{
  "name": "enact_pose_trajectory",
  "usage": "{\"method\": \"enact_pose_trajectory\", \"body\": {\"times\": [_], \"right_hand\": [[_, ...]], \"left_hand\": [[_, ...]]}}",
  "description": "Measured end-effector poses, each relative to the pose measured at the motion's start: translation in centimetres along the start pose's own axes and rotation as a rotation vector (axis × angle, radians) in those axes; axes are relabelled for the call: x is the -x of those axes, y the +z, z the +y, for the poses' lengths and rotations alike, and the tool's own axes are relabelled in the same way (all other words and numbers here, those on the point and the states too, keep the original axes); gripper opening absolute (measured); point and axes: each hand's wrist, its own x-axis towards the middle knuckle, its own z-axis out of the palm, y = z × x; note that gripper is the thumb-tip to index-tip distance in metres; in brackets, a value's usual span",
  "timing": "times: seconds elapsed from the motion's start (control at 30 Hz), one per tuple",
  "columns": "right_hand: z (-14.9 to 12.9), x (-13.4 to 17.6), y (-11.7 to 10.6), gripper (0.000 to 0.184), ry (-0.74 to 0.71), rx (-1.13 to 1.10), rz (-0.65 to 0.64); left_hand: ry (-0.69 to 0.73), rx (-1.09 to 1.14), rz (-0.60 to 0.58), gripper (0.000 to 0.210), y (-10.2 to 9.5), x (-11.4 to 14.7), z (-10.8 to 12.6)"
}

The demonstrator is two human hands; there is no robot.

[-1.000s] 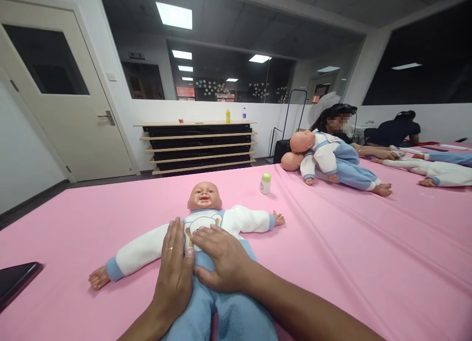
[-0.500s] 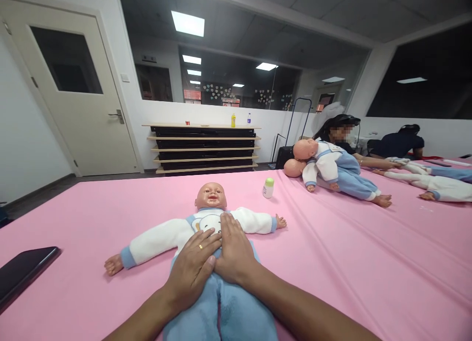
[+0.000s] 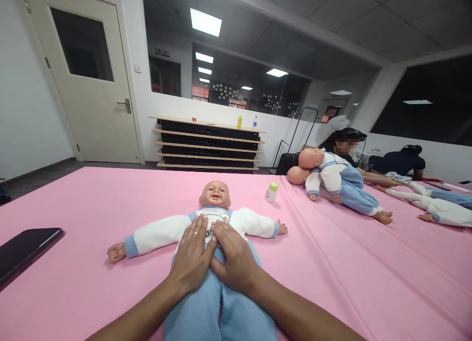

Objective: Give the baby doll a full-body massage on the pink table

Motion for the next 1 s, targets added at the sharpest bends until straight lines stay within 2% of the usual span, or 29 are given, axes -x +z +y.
{"method": "enact_pose_trajectory", "body": {"times": [0.1, 0.2, 0.33, 0.47, 0.67, 0.77, 0.9, 1.0], "right_hand": [[-0.1, -0.2, -0.4, 0.060, -0.001, 0.002, -0.107], [-0.2, -0.6, -0.8, 0.064, 0.025, 0.016, -0.226], [-0.1, -1.0, -1.0, 0.064, 0.074, 0.014, -0.289], [0.4, -1.2, -0.8, 0.078, 0.131, 0.007, -0.304], [0.7, -0.8, -0.3, 0.081, 0.283, 0.044, -0.256], [1.1, -0.1, 0.3, 0.083, 0.335, 0.077, -0.180], [1.8, 0.7, 0.9, 0.084, 0.240, 0.086, -0.036], [1.7, 0.9, 0.8, 0.072, 0.117, 0.046, 0.038]], "left_hand": [[-0.074, 0.000, 0.052, 0.064, 0.6, 0.8, -0.4], [-0.061, -0.027, 0.127, 0.064, 0.7, 1.5, -0.2], [0.113, -0.066, 0.222, 0.068, -0.3, 2.0, 1.0], [0.288, -0.051, 0.191, 0.068, -1.6, 2.1, 2.0], [0.424, -0.022, 0.112, 0.061, -2.2, 2.3, 1.9], [0.465, -0.051, 0.020, 0.055, -2.2, 2.0, 1.7], [0.428, -0.068, -0.127, 0.051, -2.7, 1.0, 2.4], [0.319, -0.014, -0.133, 0.052, -3.0, 0.6, 3.1]]}}
